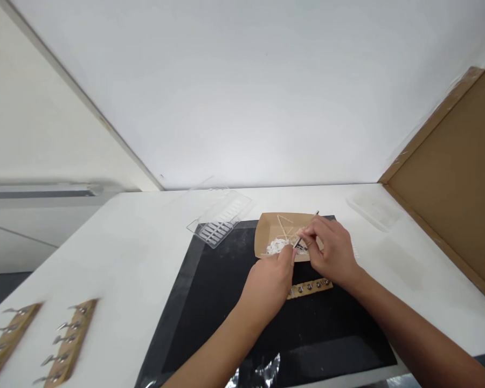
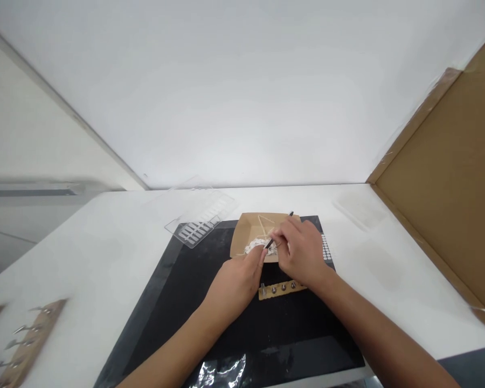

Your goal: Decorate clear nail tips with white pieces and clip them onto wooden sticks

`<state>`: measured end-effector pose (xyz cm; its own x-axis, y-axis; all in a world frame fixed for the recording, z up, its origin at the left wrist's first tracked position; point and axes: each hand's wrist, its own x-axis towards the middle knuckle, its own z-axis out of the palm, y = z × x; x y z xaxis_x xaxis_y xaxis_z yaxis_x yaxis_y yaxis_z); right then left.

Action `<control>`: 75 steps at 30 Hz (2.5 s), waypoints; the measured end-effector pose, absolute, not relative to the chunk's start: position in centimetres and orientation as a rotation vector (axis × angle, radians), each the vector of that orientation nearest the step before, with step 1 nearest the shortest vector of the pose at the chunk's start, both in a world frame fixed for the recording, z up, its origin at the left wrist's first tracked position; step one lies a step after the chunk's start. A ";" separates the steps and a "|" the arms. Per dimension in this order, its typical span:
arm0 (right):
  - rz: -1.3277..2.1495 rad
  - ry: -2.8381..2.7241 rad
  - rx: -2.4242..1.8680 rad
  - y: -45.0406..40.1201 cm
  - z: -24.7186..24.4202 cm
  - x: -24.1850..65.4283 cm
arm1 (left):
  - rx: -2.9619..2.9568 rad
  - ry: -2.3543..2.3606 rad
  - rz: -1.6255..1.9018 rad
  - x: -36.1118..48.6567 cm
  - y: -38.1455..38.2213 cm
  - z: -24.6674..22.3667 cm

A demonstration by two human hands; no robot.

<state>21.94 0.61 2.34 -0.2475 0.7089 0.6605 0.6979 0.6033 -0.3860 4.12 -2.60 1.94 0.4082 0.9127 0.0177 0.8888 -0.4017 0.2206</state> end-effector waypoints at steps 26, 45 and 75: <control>0.148 -1.770 -1.198 0.3 0.4 22.5 | 2.277 1.244 1.243 3.1 -2.2 0.5; 0.185 -1.868 -1.175 0.2 1.1 21.0 | 2.501 1.262 1.415 3.2 -1.7 -0.3; 0.070 -1.951 -1.128 -0.8 0.4 20.9 | 2.249 2.322 1.151 -0.8 1.0 0.8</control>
<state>20.88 -0.76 0.35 -0.2232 0.7301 0.6458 0.6822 0.5903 -0.4316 -0.81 1.01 0.78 -0.1169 0.7725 0.6242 0.9645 -0.0616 0.2569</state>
